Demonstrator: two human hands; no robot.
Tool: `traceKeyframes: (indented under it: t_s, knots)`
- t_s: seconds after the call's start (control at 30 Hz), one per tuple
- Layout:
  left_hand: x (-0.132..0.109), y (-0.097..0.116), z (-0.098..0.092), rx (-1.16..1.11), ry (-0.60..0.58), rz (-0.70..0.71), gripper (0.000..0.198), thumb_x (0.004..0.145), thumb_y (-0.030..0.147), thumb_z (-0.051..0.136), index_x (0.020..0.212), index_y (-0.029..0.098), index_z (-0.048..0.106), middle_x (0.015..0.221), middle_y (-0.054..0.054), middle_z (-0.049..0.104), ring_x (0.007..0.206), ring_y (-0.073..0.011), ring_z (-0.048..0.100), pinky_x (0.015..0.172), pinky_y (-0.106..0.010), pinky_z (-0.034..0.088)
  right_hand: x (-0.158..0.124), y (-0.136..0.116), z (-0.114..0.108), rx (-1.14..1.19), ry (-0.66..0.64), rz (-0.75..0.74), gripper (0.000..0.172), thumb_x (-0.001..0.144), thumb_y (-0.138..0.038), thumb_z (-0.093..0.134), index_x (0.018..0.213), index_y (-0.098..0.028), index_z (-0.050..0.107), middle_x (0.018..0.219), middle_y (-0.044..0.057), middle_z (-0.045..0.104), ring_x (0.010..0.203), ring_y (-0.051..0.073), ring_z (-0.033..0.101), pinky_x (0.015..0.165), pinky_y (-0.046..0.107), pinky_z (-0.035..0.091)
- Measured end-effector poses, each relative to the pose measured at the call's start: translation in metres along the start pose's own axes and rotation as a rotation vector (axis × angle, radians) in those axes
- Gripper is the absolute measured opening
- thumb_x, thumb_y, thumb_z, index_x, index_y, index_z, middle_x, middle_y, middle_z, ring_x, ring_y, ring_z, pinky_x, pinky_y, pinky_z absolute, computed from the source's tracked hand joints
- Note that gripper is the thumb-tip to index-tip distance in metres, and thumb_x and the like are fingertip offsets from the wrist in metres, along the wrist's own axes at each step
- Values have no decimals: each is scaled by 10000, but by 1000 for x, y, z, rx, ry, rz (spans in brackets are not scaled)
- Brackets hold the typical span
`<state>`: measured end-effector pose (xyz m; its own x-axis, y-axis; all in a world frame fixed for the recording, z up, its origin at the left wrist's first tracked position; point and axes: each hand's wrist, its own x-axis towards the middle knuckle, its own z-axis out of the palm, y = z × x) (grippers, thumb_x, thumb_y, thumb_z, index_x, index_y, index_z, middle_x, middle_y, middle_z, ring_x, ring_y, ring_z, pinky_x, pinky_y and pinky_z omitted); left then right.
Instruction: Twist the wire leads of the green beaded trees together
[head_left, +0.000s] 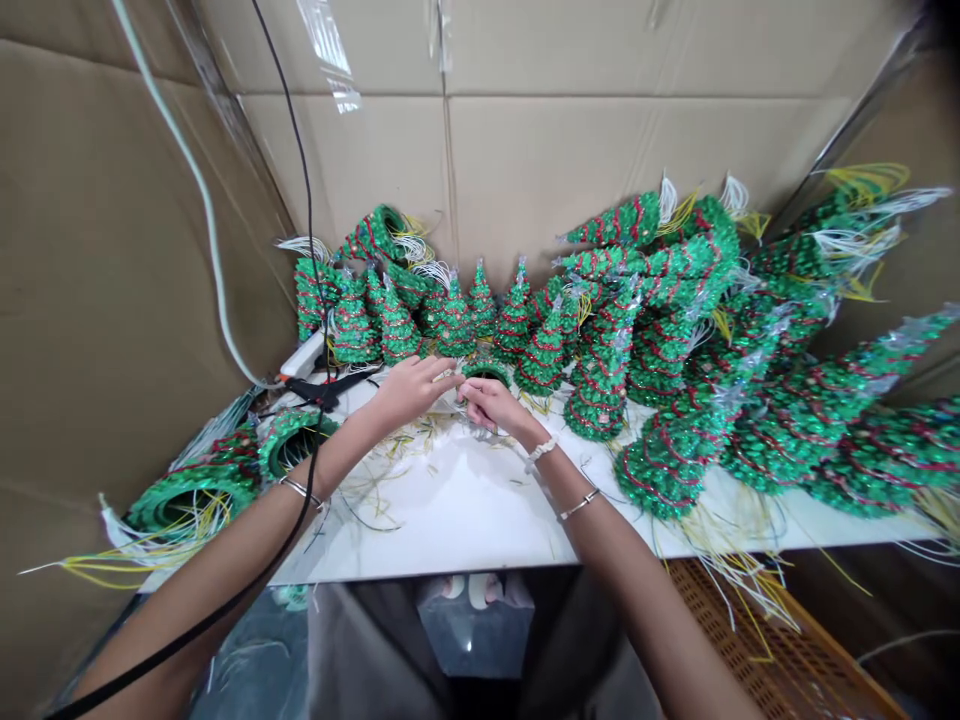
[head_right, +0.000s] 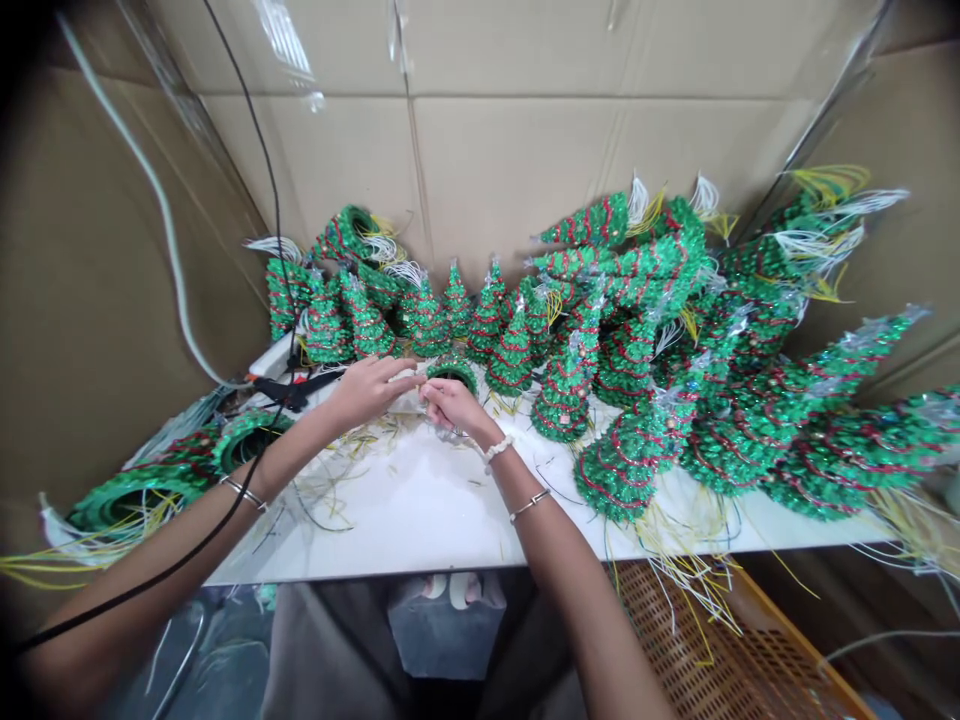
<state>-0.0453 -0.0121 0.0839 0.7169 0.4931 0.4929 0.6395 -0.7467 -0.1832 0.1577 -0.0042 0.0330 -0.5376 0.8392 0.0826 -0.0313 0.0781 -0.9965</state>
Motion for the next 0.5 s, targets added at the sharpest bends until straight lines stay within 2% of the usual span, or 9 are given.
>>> traceKeyframes:
  t_s: [0.13,0.27,0.4,0.5]
  knots:
    - [4,-9,-4,8,-120,76,231,963,139,510,1061,225,700,1113,-102,703,949,-196,620,782,-315,422,-2,-2,-1,-109,-56,-4,307,962,-471,499,823,-198,527,455,-78,534,285,70,319,320,191,229]
    - [2,-9,-8,32,-220,134,218,956,116,459,969,170,670,948,-103,677,868,-191,612,745,-302,426,-5,-1,0,-324,-14,-76,253,994,-365,450,821,-206,543,472,-74,527,333,85,362,385,195,280]
    - [-9,-1,-7,44,-309,12,226,912,90,428,931,145,646,894,-101,647,691,-178,580,626,-291,403,-6,-1,6,-598,23,-218,251,995,-217,432,794,-192,579,480,-58,515,473,107,480,585,195,386]
    - [-16,7,-4,-72,-317,-164,183,903,152,458,856,153,635,851,-100,645,643,-181,571,594,-286,382,-7,1,11,-792,34,-268,264,1008,-199,431,837,-175,630,551,-26,564,571,121,527,641,203,354]
